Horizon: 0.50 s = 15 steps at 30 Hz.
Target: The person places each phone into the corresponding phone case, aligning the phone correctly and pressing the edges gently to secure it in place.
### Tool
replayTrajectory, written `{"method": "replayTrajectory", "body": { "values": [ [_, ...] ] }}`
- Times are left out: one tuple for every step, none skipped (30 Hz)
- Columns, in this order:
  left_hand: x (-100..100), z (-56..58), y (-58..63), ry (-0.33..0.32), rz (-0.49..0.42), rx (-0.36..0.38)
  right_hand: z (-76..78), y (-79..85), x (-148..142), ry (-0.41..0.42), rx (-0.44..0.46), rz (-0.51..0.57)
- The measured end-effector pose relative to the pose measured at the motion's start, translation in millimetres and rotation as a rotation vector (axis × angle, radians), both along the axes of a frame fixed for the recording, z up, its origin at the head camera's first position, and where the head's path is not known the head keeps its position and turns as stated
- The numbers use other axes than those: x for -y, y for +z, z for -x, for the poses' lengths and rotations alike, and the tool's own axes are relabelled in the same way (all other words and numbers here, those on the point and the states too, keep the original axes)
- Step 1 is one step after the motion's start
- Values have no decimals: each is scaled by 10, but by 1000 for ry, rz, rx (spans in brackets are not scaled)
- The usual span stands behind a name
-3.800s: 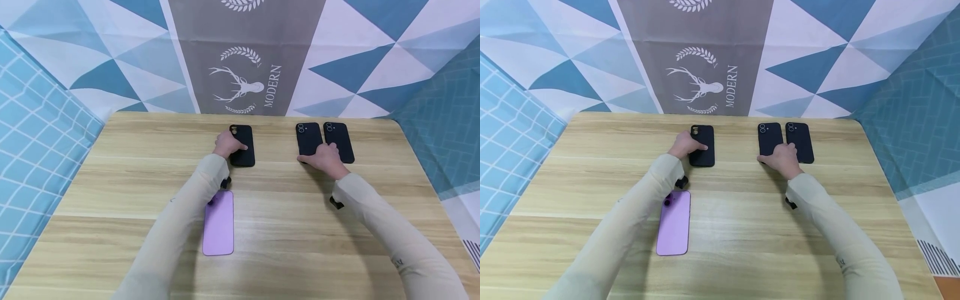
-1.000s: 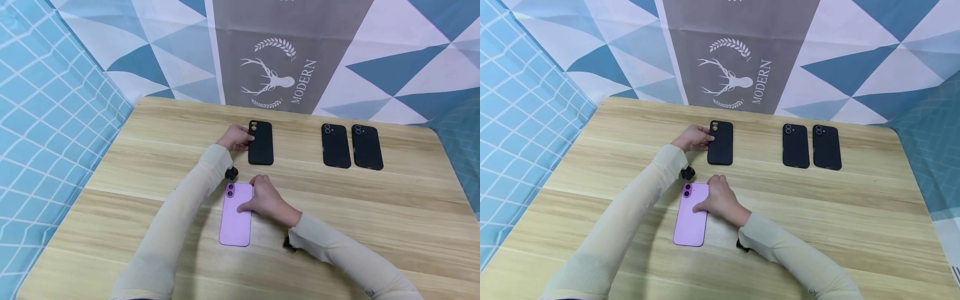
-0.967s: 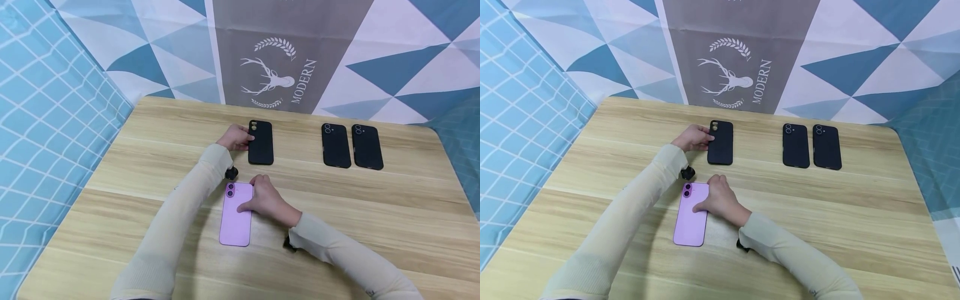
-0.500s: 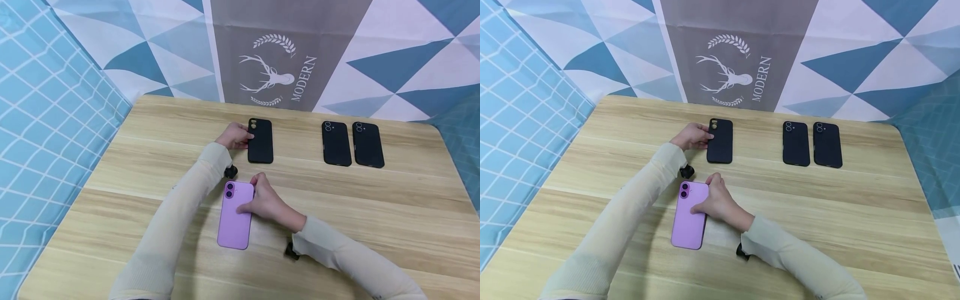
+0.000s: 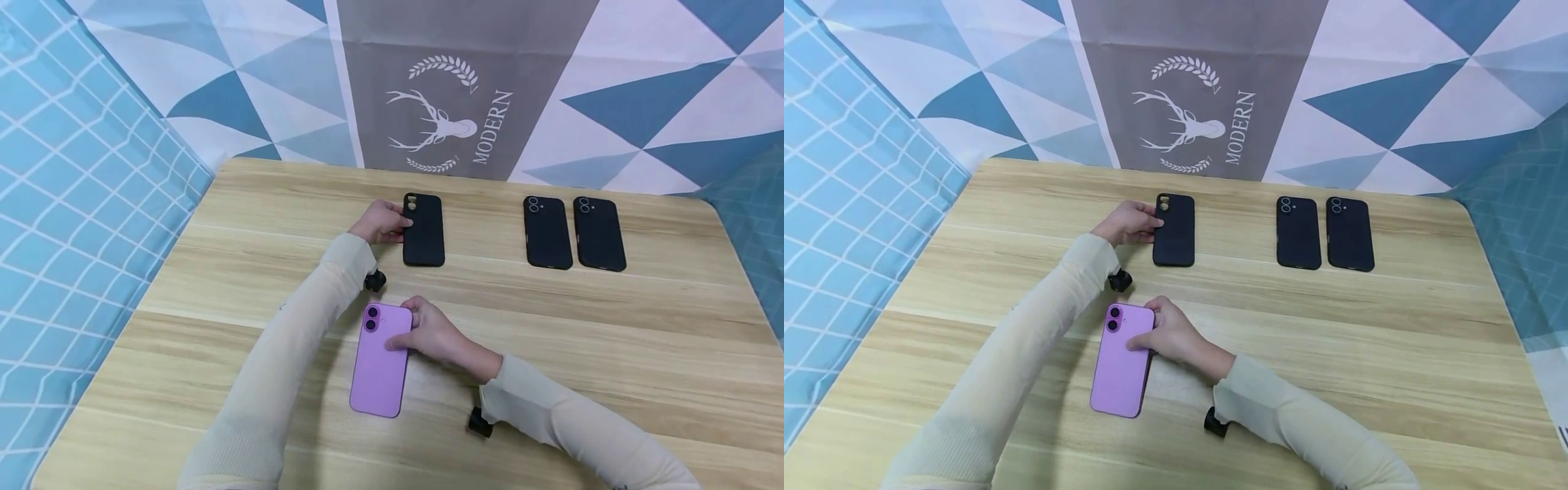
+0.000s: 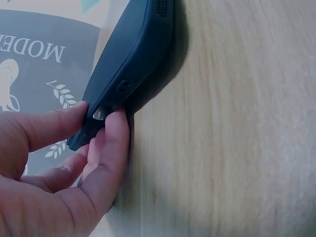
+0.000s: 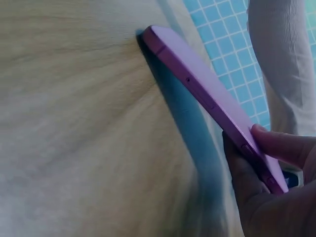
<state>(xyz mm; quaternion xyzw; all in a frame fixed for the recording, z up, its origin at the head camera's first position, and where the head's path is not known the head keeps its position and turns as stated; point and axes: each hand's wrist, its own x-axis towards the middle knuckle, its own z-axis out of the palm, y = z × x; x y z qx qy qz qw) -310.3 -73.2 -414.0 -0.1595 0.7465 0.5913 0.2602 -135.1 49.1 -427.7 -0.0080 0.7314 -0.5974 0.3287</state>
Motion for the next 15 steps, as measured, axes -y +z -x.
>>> {"method": "replayTrajectory", "body": {
  "values": [
    [3,0,-1,4,-3,1,-5,-12,-10,0,15,16],
    [6,1,-3,6,-7,2,-12,-22,-20,-1,34,32],
    [9,2,-5,6,-8,2,-20,-33,-30,0,58,54],
    [11,3,-8,9,-12,3,-26,-45,-41,-3,82,73],
    [13,4,-10,11,-16,2,-33,-54,-51,-8,107,94],
    [15,5,-13,11,-18,3,-40,-64,-60,-12,125,114],
    [16,5,-16,11,-19,3,-47,-71,-68,-18,144,137],
    [17,5,-19,11,-20,2,-52,-86,-78,-21,157,155],
    [17,3,-20,10,-19,1,-57,-97,-87,-25,166,168],
    [18,2,-22,10,-22,0,-60,-102,-96,-27,171,177],
    [20,0,-23,11,-24,-2,-64,-105,-103,-28,174,190],
    [22,-2,-25,11,-26,-6,-68,-105,-111,-29,179,199],
    [27,-3,-26,10,-28,-8,-71,-103,-117,-29,184,210],
    [32,-5,-29,11,-31,-11,-75,-100,-124,-28,190,223],
    [37,-8,-32,10,-37,-15,-77,-94,-129,-29,198,236]
  ]
}}
